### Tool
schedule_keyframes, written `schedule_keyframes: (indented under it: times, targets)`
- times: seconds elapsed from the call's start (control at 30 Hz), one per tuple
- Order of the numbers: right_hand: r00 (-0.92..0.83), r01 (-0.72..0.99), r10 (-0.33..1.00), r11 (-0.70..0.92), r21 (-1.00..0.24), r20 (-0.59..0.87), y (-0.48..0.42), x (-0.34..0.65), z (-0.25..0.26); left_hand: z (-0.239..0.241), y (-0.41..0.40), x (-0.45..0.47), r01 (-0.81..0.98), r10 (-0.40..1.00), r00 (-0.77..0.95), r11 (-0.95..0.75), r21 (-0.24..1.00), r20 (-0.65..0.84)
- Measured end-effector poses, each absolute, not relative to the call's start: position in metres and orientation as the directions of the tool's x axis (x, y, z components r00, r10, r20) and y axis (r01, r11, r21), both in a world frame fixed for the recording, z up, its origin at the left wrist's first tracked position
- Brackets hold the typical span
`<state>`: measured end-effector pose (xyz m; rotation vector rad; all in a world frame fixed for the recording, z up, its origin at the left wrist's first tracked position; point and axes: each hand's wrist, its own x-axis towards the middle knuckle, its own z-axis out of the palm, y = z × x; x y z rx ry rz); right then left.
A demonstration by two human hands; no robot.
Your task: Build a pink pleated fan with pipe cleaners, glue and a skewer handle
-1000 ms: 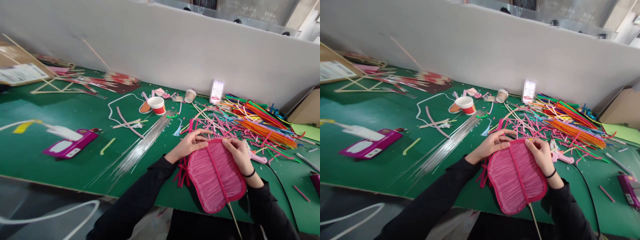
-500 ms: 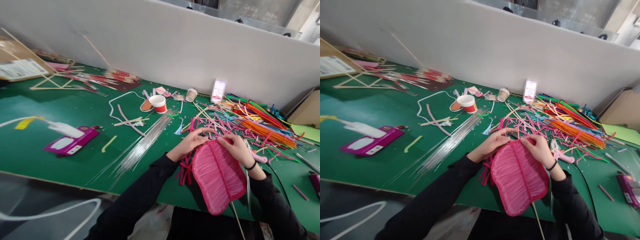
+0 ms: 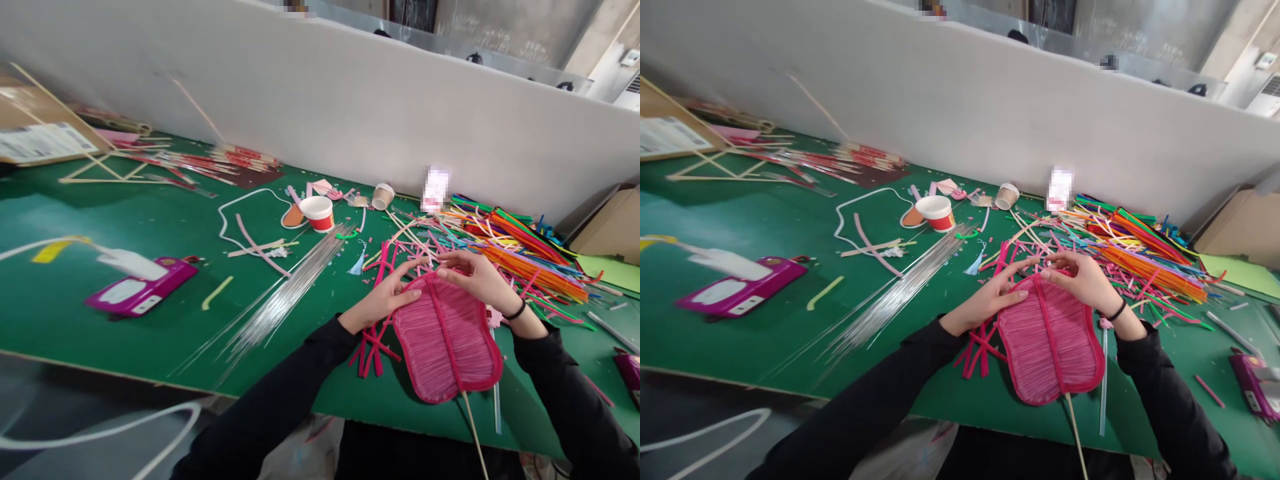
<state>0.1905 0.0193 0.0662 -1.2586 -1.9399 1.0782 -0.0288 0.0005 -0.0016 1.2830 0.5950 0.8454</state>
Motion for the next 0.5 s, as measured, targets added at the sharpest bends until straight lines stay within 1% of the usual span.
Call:
schedule_keyframes:
  times: [0.07,0.13,0.23,0.33,0.5]
  targets:
    - [-0.426,0.497,0.904,0.254,-0.830,0.021,0.0245,0.1876,0.0696,-0.0025,0.0003,-0.0270,-0.194,0.822,0.566,0.050,0.980,0.070]
    - [-0.448,0.578,0.894,0.299,-0.760,0.011,0.0279,0.1847,0.0708,-0.0024,-0.0003,-0.0262,-0.197,0.819,0.571,0.065,0.978,0.061]
    - [-0.460,0.645,0.887,0.368,-0.669,0.044,0.0303,0.1817,0.0701,-0.0012,-0.0012,-0.0263,-0.223,0.815,0.577,0.097,0.970,0.052]
    - [-0.442,0.647,0.895,0.367,-0.669,0.062,0.0303,0.1810,0.0686,-0.0008,-0.0015,-0.0263,-0.232,0.815,0.576,0.090,0.968,0.062]
    - [-0.422,0.648,0.906,0.321,-0.691,0.026,0.0296,0.1800,0.0648,-0.0015,-0.0024,-0.0259,-0.214,0.816,0.573,0.067,0.975,0.070]
